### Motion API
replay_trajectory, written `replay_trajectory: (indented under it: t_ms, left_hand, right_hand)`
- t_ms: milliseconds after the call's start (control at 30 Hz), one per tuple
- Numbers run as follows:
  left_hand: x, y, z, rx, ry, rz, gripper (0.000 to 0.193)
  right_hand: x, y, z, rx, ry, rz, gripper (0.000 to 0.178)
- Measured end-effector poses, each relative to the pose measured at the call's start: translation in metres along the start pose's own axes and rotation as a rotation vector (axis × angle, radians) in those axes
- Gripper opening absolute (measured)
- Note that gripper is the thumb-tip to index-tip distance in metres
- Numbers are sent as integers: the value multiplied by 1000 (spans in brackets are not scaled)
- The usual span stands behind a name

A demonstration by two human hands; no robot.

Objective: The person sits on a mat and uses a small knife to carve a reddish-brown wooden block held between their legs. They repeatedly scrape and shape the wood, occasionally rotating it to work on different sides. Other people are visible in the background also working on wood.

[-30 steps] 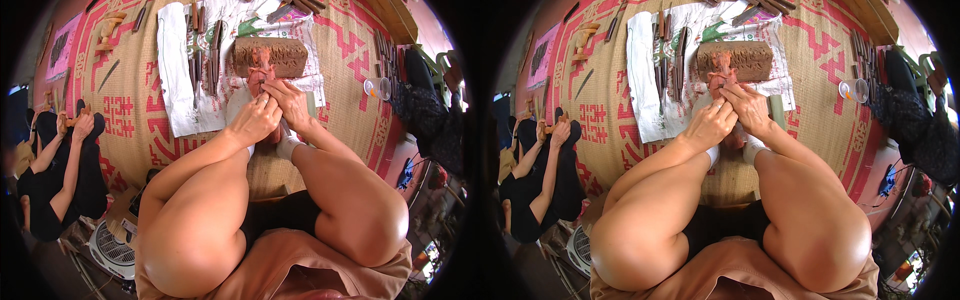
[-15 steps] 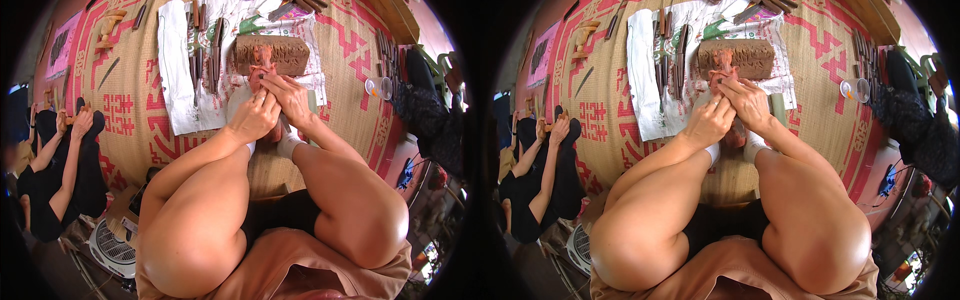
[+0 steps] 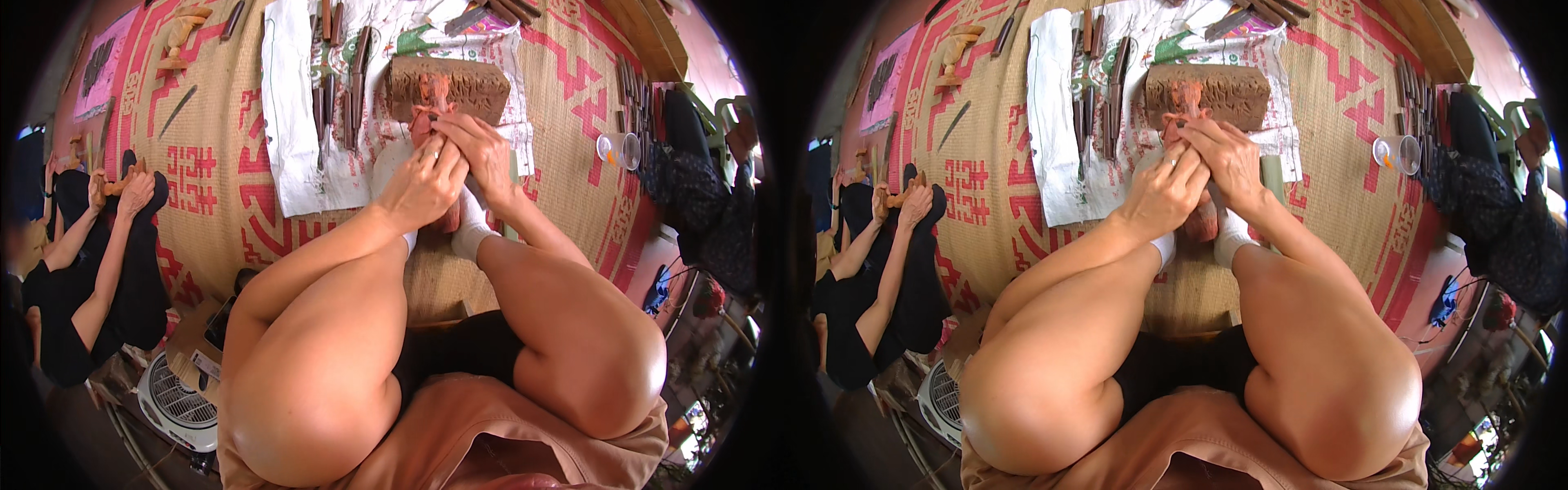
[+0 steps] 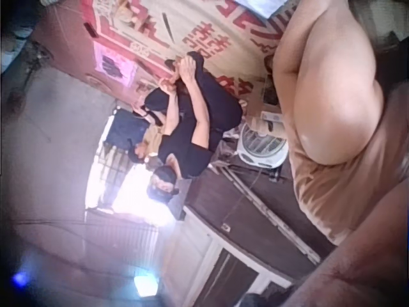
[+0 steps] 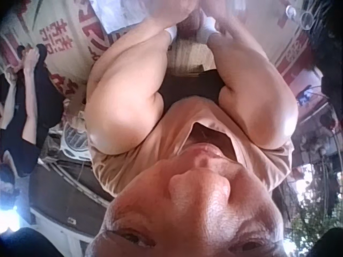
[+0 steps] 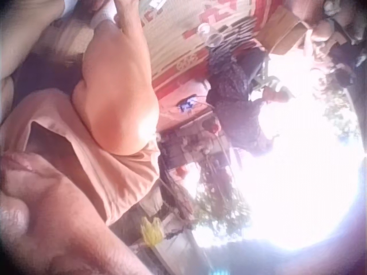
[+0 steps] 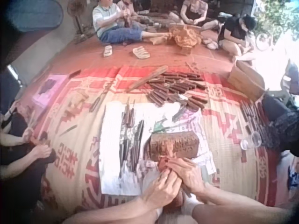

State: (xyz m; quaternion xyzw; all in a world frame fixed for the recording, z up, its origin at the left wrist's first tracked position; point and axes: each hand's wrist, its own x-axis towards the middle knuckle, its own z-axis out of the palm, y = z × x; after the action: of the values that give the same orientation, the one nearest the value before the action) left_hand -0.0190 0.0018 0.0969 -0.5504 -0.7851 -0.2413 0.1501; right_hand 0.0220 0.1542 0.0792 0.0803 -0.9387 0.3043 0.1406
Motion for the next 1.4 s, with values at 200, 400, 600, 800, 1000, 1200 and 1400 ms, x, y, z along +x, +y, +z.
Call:
replay_trajectory:
  t_ms: [200, 400, 600, 800, 1000, 1200, 1400]
  left_hand:
    - [-9, 7, 5, -58, -132, 12, 15]
    - [-12, 5, 10, -88, -132, 20, 16]
    - [-8, -3, 8, -74, -56, -13, 18]
    - [-10, 3, 2, -88, -122, -36, 19]
    - [-19, 6, 6, -146, -234, -42, 20]
    - [-18, 5, 5, -107, -167, -45, 20]
    - [-13, 1, 3, -72, -118, -28, 20]
  right_hand:
    - [-15, 1, 3, 16, -13, 38, 33]
    - [-19, -3, 7, -25, 9, 51, 35]
    - [-1, -2, 1, -13, -7, 44, 38]
    - [-7, 1, 0, -42, -31, -24, 40]
    - [-16, 3, 7, -84, -7, -85, 39]
    - [-18, -1, 6, -67, -33, -15, 38]
    - [-7, -2, 0, -55, -27, 7, 38]
